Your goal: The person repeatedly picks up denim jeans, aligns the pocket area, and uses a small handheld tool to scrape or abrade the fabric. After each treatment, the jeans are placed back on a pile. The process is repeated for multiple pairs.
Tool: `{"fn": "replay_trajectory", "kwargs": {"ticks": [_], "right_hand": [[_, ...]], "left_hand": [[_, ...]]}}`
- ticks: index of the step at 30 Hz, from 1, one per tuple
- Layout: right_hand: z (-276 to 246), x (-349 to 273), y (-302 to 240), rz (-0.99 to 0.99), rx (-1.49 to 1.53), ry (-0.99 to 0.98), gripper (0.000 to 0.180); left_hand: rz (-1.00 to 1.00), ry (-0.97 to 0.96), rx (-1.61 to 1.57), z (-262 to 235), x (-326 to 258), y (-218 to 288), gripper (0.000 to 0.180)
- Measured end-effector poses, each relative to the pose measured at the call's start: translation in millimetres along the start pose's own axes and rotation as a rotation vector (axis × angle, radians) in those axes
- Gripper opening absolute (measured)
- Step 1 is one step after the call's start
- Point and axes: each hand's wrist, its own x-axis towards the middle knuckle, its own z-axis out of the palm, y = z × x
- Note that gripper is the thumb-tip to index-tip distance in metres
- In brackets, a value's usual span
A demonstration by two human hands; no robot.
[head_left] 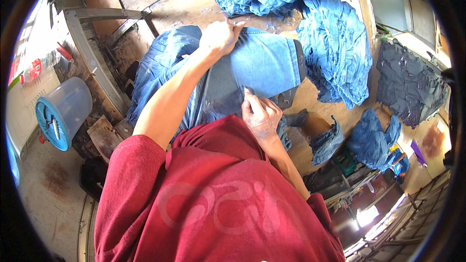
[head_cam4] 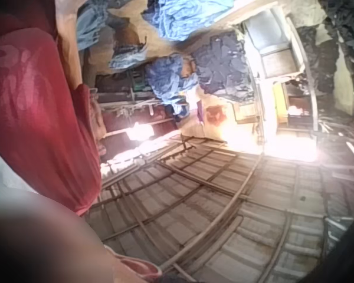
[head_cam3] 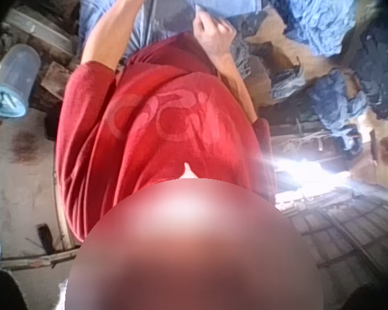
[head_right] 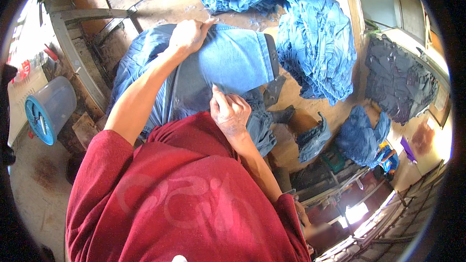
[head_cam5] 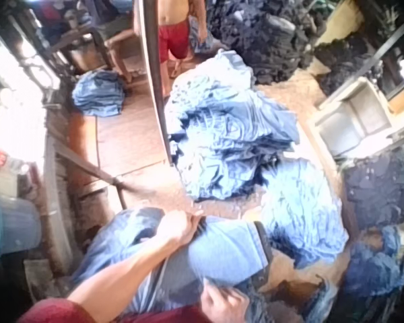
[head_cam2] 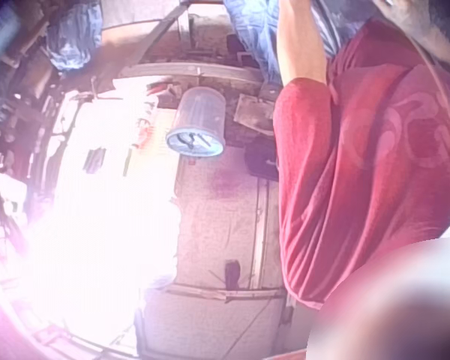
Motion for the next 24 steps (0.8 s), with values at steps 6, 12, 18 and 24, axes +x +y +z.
{"fn": "replay_trajectory", "kwargs": {"ticks": [6,12,18,24], "right_hand": [[1.9,0.6,1.4,0.0,0.034,0.054,0.021],[-2.4,2.5,-0.9,0.039,0.037,0.019,0.02],[12.8,20.1,-5.5,-0.025,0.027,0.052,0.022],[9.1,-4.2,-9.5,-0.068,-0.012,0.1,0.026]], "left_hand": [[0.03,-0.003,0.008,2.3,1.5,-2.9,0.073],[-0.015,-0.033,-0.005,0.3,0.5,0.4,0.072],[-0.016,0.015,-0.096,-0.5,-0.6,0.9,0.074],[0.003,0.008,-0.029,1.0,-1.0,-0.9,0.07]]}}
